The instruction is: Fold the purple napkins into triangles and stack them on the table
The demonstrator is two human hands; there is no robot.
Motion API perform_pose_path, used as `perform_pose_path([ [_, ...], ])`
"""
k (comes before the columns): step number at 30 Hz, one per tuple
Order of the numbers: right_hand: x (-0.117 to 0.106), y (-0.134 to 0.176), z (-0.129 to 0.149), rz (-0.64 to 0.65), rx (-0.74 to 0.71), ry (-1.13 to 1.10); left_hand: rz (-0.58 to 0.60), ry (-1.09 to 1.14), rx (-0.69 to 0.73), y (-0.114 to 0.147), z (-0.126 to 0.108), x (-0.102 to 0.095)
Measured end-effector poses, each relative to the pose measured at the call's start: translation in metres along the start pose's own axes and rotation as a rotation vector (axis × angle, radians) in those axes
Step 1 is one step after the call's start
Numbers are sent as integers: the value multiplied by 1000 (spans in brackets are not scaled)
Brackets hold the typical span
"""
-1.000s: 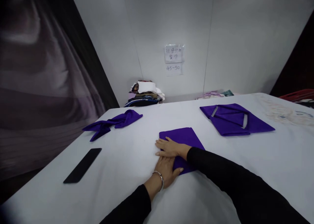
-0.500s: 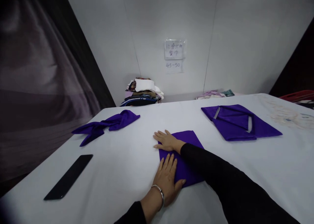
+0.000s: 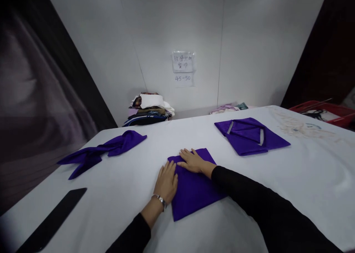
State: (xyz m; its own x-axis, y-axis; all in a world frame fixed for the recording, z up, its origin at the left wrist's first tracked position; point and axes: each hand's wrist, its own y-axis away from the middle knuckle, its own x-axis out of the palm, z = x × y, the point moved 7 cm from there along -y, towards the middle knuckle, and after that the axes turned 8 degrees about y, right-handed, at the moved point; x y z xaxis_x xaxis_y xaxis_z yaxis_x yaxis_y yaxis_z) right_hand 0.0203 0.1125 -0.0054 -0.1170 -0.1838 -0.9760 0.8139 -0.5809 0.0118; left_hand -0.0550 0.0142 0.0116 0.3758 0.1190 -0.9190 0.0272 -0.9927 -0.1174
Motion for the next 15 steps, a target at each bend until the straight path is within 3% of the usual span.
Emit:
perform_pose_path([
  [3,6,0,-6,5,21,9,41,-100,-78,-22,15,10],
  [7,10,1,-18,-19,17,45,96,-154,-103,-31,24,27],
  [15,4,27,-96,-51,253,137,105,-172,-125,-31,26,30],
])
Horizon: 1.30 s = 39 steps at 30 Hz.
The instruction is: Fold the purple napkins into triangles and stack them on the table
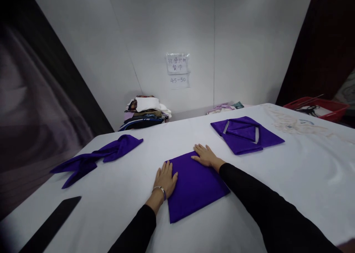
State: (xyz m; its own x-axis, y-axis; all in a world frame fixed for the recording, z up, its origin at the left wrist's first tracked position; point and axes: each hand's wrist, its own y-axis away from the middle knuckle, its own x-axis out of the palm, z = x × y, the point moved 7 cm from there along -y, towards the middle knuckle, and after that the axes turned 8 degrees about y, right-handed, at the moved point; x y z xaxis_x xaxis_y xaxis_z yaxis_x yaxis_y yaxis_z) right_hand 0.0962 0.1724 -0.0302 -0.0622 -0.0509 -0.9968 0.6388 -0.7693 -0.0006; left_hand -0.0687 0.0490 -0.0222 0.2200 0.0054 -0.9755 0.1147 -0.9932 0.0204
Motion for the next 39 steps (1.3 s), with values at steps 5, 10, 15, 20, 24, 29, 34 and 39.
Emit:
perform_pose_path([
  [5,-2,8,-38,25,117,-13,8,2,-3,1,1,0],
  [10,-13,30,-29,16,161,-89,13,1,-10,1,2,0],
  [15,-13,69,40,-44,-133,-92,1,-12,-11,0,1,1],
  [20,-5,89,63,-17,-187,-87,-3,-9,-7,-2,2,2],
  [24,-8,90,61,-16,-175,-83,-16,52,6,-1,3,-3],
  [29,-9,90,62,-8,-166,-76,-98,118,77,30,-14,-14],
  [34,-6,89,60,-20,-177,-72,-17,81,244,80,-40,3],
  [39,-10,90,61,0,-164,-81,45,97,225,91,-37,16],
])
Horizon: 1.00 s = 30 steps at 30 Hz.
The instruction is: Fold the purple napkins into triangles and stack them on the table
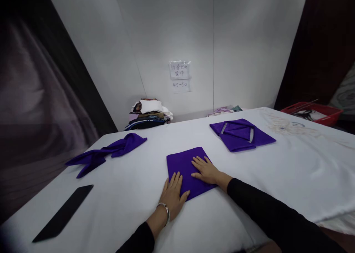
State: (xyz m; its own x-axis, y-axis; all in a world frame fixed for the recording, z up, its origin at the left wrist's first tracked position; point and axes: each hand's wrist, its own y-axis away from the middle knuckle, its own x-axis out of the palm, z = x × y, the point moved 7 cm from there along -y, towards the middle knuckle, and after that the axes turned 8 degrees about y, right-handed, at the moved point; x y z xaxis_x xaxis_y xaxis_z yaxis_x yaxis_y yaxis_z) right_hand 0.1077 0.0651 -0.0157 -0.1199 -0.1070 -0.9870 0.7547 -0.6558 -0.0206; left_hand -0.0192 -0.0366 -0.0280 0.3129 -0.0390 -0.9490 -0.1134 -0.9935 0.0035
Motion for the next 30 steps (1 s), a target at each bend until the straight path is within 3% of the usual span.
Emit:
perform_pose_path([
  [7,-2,11,60,-34,-114,-57,2,-21,5,-3,0,1],
  [9,3,17,66,-19,-124,-69,3,-26,9,-3,0,1],
  [11,6,26,55,-10,-92,-51,1,-26,8,-2,-1,1],
  [18,3,75,-34,-3,141,57,-11,-3,4,-2,0,1],
  [21,-1,93,-56,-7,237,36,1,17,5,-2,0,-2],
  [24,-7,103,-52,-45,235,-39,4,42,22,2,-6,-9],
  [30,-13,102,-9,-78,-31,-110,-35,87,222,21,-41,-16],
])
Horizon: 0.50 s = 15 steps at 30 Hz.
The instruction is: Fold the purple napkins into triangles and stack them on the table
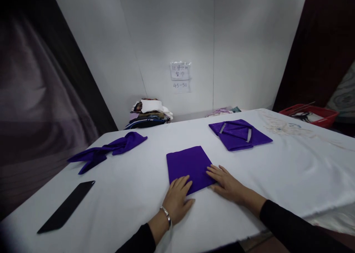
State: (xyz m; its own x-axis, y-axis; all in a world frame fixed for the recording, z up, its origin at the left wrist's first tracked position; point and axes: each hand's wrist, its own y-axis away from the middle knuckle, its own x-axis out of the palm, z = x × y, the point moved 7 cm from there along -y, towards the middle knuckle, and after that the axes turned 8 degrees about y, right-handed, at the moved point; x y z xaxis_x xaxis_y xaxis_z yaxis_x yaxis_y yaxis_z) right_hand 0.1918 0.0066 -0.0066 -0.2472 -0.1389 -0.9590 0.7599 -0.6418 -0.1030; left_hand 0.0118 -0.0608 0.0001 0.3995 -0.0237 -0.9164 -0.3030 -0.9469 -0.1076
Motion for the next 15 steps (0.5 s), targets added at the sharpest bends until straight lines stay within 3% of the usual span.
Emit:
perform_pose_path([
  [5,3,-5,4,-6,-33,-17,-8,-74,-4,-2,-6,1],
  [11,1,-4,6,-49,-39,37,77,-203,-31,-9,2,-4],
  [15,1,-12,16,-87,-49,83,30,-193,-17,-7,15,-13],
])
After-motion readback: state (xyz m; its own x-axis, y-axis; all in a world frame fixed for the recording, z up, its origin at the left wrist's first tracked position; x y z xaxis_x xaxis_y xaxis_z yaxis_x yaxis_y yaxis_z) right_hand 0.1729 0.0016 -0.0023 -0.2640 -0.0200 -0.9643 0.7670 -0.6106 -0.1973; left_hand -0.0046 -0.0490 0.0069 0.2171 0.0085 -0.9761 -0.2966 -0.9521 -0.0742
